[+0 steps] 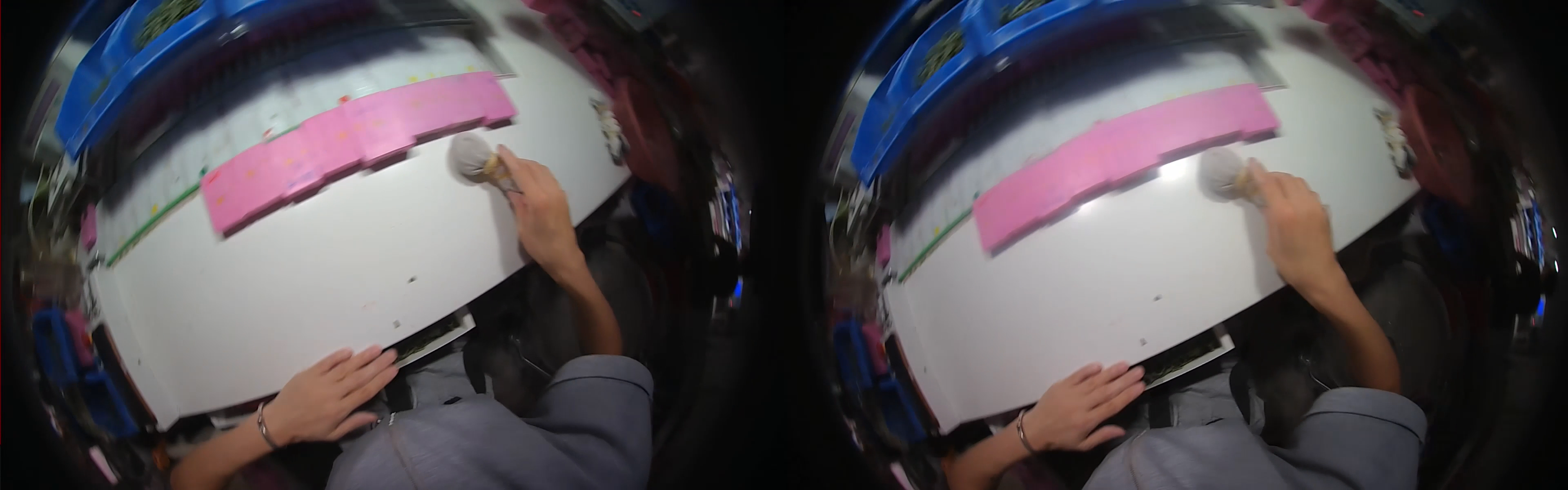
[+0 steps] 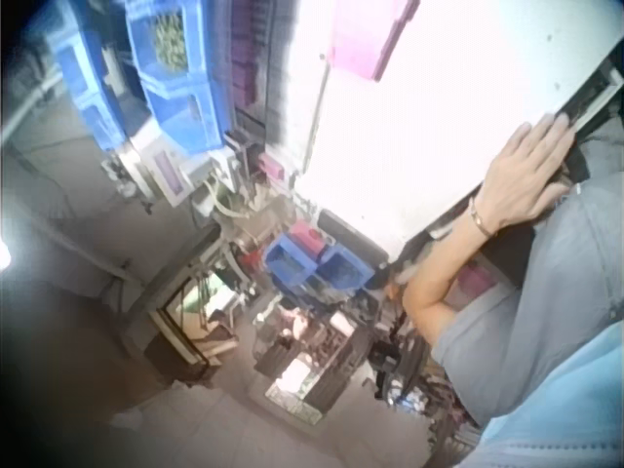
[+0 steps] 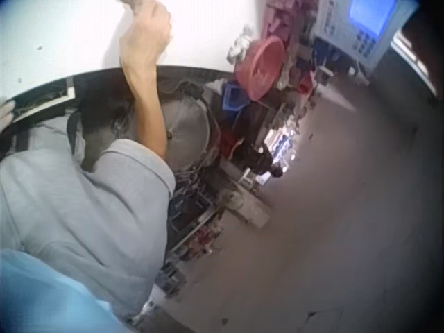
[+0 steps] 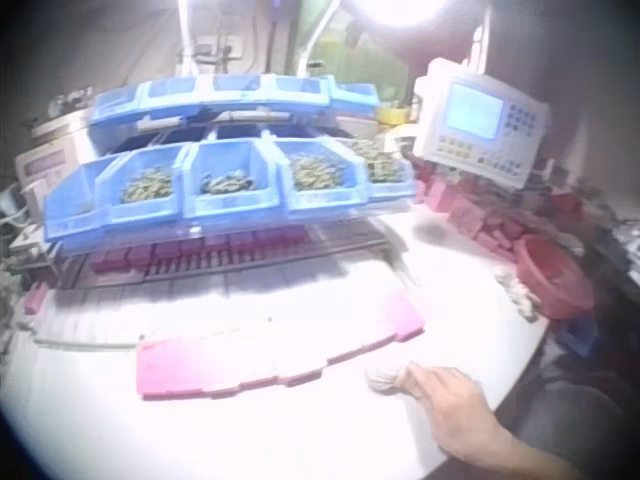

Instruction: The person assembles small green plastic components into pink rectangular molds. They repeatedly pick up parts, insert them into the molds, and wipe the molds with a cloth. The person also briefly handles a smartphone and adjusts the molds on the table.

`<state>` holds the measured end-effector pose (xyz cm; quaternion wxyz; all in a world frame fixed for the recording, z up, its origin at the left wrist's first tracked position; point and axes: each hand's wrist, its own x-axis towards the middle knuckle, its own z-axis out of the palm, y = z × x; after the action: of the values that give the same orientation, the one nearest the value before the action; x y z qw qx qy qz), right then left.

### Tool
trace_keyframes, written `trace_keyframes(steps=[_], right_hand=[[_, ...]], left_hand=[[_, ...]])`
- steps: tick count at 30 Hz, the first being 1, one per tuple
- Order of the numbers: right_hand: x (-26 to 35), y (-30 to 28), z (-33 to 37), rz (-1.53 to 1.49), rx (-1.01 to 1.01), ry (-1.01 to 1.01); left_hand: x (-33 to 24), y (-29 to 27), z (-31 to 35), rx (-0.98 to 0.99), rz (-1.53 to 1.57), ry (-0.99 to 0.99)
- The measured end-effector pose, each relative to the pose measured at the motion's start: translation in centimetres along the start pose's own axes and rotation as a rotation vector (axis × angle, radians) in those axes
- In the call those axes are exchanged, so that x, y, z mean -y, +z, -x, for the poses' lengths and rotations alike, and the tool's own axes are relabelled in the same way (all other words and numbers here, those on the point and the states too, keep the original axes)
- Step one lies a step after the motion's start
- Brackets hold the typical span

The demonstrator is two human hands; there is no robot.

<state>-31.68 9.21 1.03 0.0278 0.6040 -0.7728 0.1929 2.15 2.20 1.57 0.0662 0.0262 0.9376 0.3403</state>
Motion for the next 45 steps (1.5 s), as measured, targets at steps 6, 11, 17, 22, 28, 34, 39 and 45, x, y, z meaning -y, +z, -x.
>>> trace_keyframes(steps=[6,11,17,22,28,34,39,45], right_hand=[[-3.4,-2.1,-1.5,0.052,-0.110,0.131],[-12.1,-3.4,-4.5,0.203,-0.252,0.402],[-19.7,-4.4,-6.9,0.476,-0.188,0.629],[-16.7,-1.6,-7.3,0.198,-0.323,0.130],[-7.2,4.8,-11.0,-0.613,-0.128,0.231],[-3.9,5.0,-11.2,-0.328,-0.093,0.123],[2.0,5.1,-10.1,-0.431,0.103,0.007],[5.7,6.3,-9.1,-0.551,0.096,-0.026]], left_hand=[[-1.0,-1.0,-2.5,-0.281,0.015,-0.067],[-0.7,-2.5,-7.6,-0.221,-0.103,-0.138],[-0.6,-0.5,-6.4,-0.157,-0.016,-0.158],[-1.6,0.3,-4.0,-0.102,0.105,-0.104],[-0.9,0.3,-2.8,-0.359,0.100,0.079],[3.0,-4.6,-0.4,-0.698,-0.370,-0.564],[8.2,-5.2,4.1,-0.701,-0.511,-0.995],[9.8,-6.1,7.5,-0.588,-0.454,-1.269]])
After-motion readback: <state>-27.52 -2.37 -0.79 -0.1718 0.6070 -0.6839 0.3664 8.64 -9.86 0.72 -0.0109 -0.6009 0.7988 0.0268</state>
